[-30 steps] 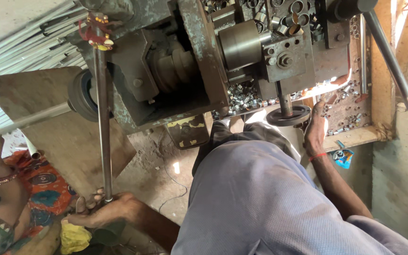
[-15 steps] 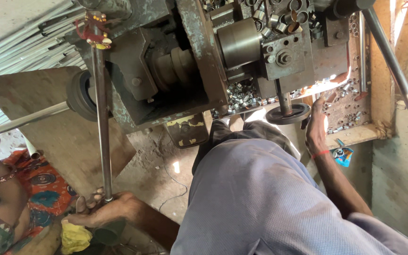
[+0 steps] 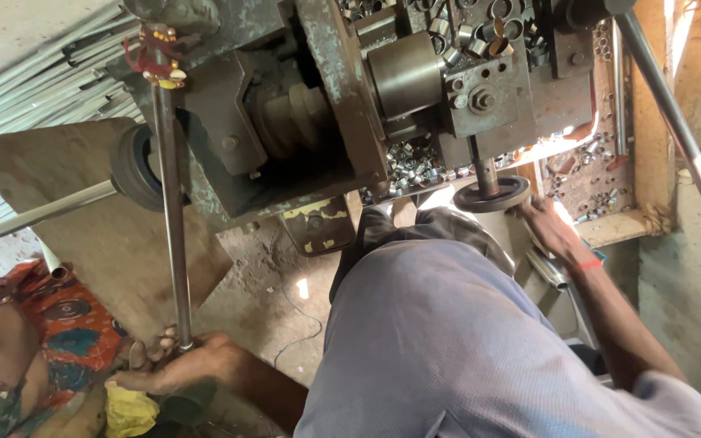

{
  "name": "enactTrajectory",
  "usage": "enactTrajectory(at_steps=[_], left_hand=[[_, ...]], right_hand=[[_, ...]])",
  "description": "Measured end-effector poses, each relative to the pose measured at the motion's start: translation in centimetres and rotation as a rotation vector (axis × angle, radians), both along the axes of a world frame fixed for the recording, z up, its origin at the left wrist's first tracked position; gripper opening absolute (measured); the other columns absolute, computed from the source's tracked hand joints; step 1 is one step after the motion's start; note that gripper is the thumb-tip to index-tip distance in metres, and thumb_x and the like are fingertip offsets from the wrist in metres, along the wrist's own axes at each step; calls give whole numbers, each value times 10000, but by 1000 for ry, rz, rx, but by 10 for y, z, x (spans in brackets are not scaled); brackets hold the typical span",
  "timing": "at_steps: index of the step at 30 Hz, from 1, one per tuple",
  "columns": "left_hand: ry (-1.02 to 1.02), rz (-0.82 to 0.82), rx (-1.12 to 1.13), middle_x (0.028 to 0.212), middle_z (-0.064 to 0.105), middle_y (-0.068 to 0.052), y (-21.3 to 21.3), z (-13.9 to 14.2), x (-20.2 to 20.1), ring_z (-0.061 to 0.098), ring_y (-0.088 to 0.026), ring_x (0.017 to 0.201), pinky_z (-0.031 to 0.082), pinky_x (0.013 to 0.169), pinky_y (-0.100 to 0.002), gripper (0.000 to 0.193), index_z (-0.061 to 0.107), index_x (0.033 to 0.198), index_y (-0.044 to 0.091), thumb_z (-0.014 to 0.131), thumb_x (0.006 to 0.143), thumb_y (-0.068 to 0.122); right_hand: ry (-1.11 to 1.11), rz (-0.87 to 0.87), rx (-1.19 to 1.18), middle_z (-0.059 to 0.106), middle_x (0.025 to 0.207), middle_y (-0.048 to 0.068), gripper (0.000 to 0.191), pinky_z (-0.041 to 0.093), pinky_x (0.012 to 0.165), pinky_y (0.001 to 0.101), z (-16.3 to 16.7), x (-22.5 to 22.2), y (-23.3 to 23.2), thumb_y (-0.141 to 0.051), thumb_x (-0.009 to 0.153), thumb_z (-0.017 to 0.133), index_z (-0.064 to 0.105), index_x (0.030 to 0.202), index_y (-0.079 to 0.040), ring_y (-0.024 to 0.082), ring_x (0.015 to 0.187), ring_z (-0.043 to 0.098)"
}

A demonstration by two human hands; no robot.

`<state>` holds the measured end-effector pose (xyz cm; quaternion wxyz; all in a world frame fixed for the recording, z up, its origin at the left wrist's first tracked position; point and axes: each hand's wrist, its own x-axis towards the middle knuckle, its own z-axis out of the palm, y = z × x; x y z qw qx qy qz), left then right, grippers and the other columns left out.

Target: The person operates an industrial machine by manually pulling long levers and turning a small wheel to process metal rings. The person moves the levers back and forth to control the machine's internal components while metal scrap and rings accumulate in the workspace.

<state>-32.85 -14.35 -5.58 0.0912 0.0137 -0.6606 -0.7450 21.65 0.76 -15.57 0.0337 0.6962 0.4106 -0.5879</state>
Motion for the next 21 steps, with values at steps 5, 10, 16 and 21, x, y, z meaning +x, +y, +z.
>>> enactTrajectory(at_steps=[5,10,16,21], left_hand=[[-30,-11,40,751,464,-1,-1,1,6,477,-101,618,482,552,-244,489,612,928,41,621,1005,525],[1009,-144,-1009,978,555,-146,-5,4,39,519,-147,698,406,542,-200,753,373,1276,-289,564,1193,435],[-37,75,-21,815,618,-11,8,8,8,518,-73,601,488,508,-228,497,644,934,30,563,996,517],[-11,32,-35,700,486,-2,4,7,8,495,-95,559,506,512,-257,505,615,861,46,579,1002,530]], right_hand=[[153,515,17,636,1173,213,552,537,1031,423,-3,-23,-3,-474,1095,436,655,1050,30,327,1121,631],[-285,661,28,698,1222,194,421,565,872,491,-26,-28,29,-403,1003,481,638,1274,-122,363,1103,675],[-70,733,218,710,1220,200,377,538,958,464,-22,-41,10,-373,1014,489,682,1236,-138,364,1105,686],[261,-208,10,740,1168,180,390,509,1024,402,10,-29,-7,-220,996,492,648,1292,-21,295,1126,699]])
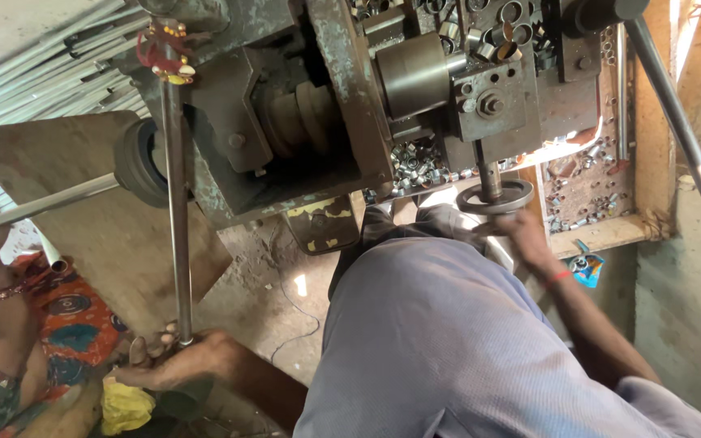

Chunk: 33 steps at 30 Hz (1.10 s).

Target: The person operates an industrial machine by manually pulling long levers and turning a small wheel to process metal rings. The person moves the levers back and forth to control the machine's internal components while metal scrap and rings accumulate in the workspace.

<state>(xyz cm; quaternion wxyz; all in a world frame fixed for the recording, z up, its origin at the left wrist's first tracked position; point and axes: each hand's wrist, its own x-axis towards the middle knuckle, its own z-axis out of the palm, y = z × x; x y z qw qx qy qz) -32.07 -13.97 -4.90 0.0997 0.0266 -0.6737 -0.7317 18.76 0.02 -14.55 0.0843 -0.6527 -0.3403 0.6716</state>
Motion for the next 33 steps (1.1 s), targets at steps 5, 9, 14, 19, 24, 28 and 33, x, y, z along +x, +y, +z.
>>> enactTrajectory(at_steps=[5,9,14,19,24,28,33], left_hand=[[8,3,16,695,474,-6,1,-1,0,490,-101,564,505,519,-262,515,618,865,36,603,992,535],[-15,17,21,692,453,2,2,-1,-1,484,-99,563,496,521,-251,520,600,882,40,606,983,550],[-14,26,-4,693,444,0,2,1,1,486,-105,562,505,528,-256,528,593,902,35,611,978,558],[0,16,5,728,480,-11,4,2,0,481,-110,565,495,519,-269,544,611,920,20,633,964,561],[-39,61,18,705,463,-13,5,5,1,502,-118,550,501,515,-256,554,609,897,8,633,966,557],[6,32,-19,719,470,-4,6,4,3,494,-100,568,507,526,-255,535,623,920,15,617,989,545],[6,11,-34,679,431,14,3,3,4,482,-89,543,515,512,-245,522,611,878,37,577,993,545]], right_hand=[[-197,142,151,745,1060,103,361,542,880,391,-5,10,9,-198,959,513,691,1234,-47,220,981,710],[-132,162,134,719,909,78,383,534,737,393,-21,-8,-11,-302,923,578,704,1118,3,202,823,652],[-229,-438,86,562,708,59,773,478,609,310,-19,-1,-24,-698,1108,396,577,870,15,149,648,549],[-268,-513,170,492,595,-50,759,246,464,273,-14,15,-2,-815,962,312,684,744,-190,80,517,354],[-411,-491,22,326,503,-30,810,188,393,335,-21,10,0,-854,945,238,384,594,-139,118,423,282],[-325,-532,77,318,520,-46,793,151,391,337,-29,12,1,-861,964,252,373,617,-158,102,424,258],[-298,-523,158,331,570,-60,743,215,434,307,-17,19,1,-833,1018,284,396,685,-178,71,482,294]])
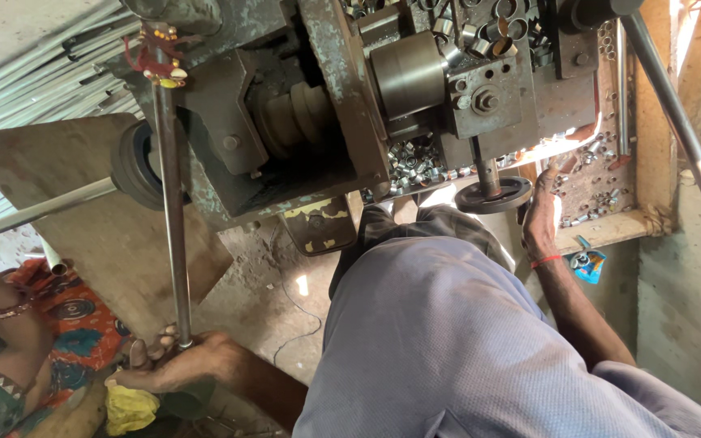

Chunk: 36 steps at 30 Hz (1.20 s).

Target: The person operates an industrial machine by manually pulling long levers and turning a small wheel to process metal rings. The person moves the levers back and forth to control the machine's internal components while metal scrap and rings accumulate in the workspace.

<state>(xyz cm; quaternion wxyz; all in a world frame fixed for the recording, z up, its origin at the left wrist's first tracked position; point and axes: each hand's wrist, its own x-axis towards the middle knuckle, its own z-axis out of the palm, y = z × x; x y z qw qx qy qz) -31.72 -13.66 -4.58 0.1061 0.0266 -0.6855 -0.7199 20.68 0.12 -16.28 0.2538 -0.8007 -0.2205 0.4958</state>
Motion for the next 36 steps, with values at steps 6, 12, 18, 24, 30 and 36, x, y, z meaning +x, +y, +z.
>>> enactTrajectory(at_steps=[6,12,18,24,30,36], left_hand=[[-7,-24,36,692,458,6,-2,-2,-2,492,-93,560,523,531,-255,496,609,888,45,588,1002,528],[-13,-45,92,679,440,0,-4,-1,-4,470,-102,562,479,531,-247,509,615,895,28,614,995,527],[-35,-33,122,698,459,2,-6,-6,-8,473,-103,562,484,532,-256,494,637,901,18,608,994,503],[-29,-62,81,756,560,-5,-16,-11,4,528,-104,587,519,538,-254,494,639,912,25,608,999,511],[-7,-78,97,721,499,18,-16,-9,3,502,-82,577,502,525,-238,477,604,886,60,625,1011,520],[-36,6,97,718,495,0,-2,-5,-7,485,-97,568,482,506,-249,486,601,878,44,636,988,516]], right_hand=[[-52,412,-297,592,703,104,623,352,526,365,6,-30,-18,-618,999,546,749,996,-29,194,589,448],[-41,852,-121,610,1226,157,487,439,936,412,-16,-27,5,-409,1056,455,588,1309,-15,254,1101,544],[259,702,-297,655,1339,153,437,442,1080,406,8,11,-2,-288,1039,442,602,1343,-18,246,1252,585],[0,1251,-23,728,1195,175,388,532,949,419,-19,-12,14,-254,989,456,675,1242,-56,276,1104,684],[-140,1261,-36,708,1211,195,389,540,905,460,-29,-11,29,-318,1011,499,674,1285,-103,335,1094,673],[5,1030,-97,728,1223,152,340,511,1050,436,-2,-18,-7,-336,1063,522,762,1140,-108,290,1131,686]])
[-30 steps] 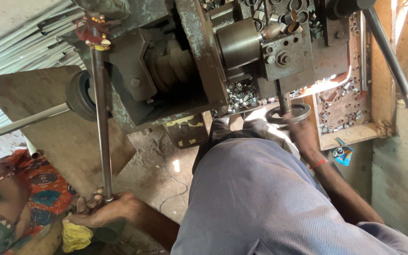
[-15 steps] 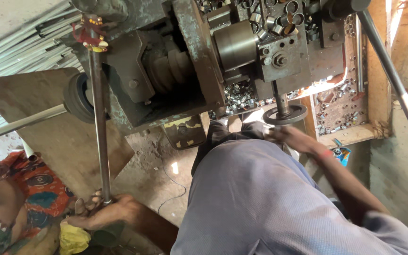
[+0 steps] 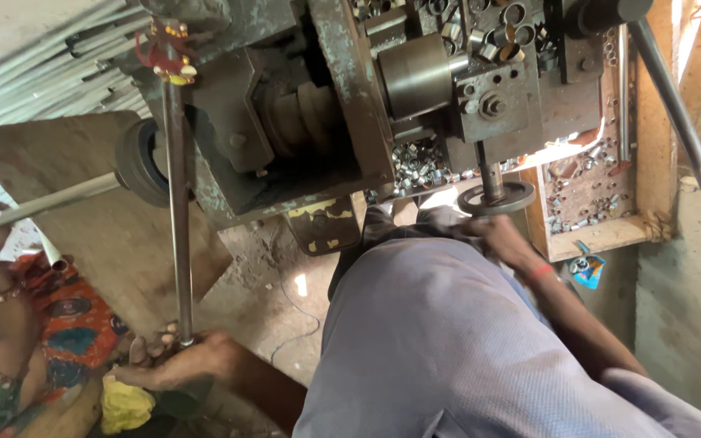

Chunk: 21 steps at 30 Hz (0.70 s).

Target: The person operates an industrial machine by manually pulling long levers and turning a small wheel to process metal rings. The person moves the levers back and forth to control the machine's internal components while metal scrap and rings accumulate in the workspace.

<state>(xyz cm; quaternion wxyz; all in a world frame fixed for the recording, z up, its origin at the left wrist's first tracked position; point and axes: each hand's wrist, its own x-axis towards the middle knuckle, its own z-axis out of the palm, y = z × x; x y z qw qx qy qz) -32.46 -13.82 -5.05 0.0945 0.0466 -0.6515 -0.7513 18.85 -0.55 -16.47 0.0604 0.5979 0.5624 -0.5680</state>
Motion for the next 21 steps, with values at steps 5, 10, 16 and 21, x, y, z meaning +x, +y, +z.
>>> enactTrajectory(at_steps=[5,10,16,21], left_hand=[[10,13,-49,708,483,-4,0,3,4,490,-104,562,502,508,-259,505,614,879,40,616,973,536],[12,3,-53,722,476,11,1,3,5,486,-86,579,492,520,-250,502,617,887,37,627,990,529],[29,24,-99,687,500,13,2,3,5,505,-91,547,512,497,-253,513,627,855,36,604,987,531],[47,-36,-75,650,459,11,1,3,8,502,-92,531,538,516,-251,511,621,862,31,584,1024,514]], right_hand=[[208,-603,-176,716,1188,130,299,507,991,395,9,24,0,-191,1026,507,654,1246,-52,199,1102,674],[197,-540,-165,679,963,95,298,511,741,343,-3,1,-14,-298,986,608,638,1128,-37,180,860,618],[59,-1026,34,477,698,18,680,479,573,319,4,-3,-12,-649,1047,471,656,881,-16,133,607,467],[39,-1021,111,530,636,-47,823,363,481,249,3,14,5,-829,957,275,678,864,-118,59,532,433]])
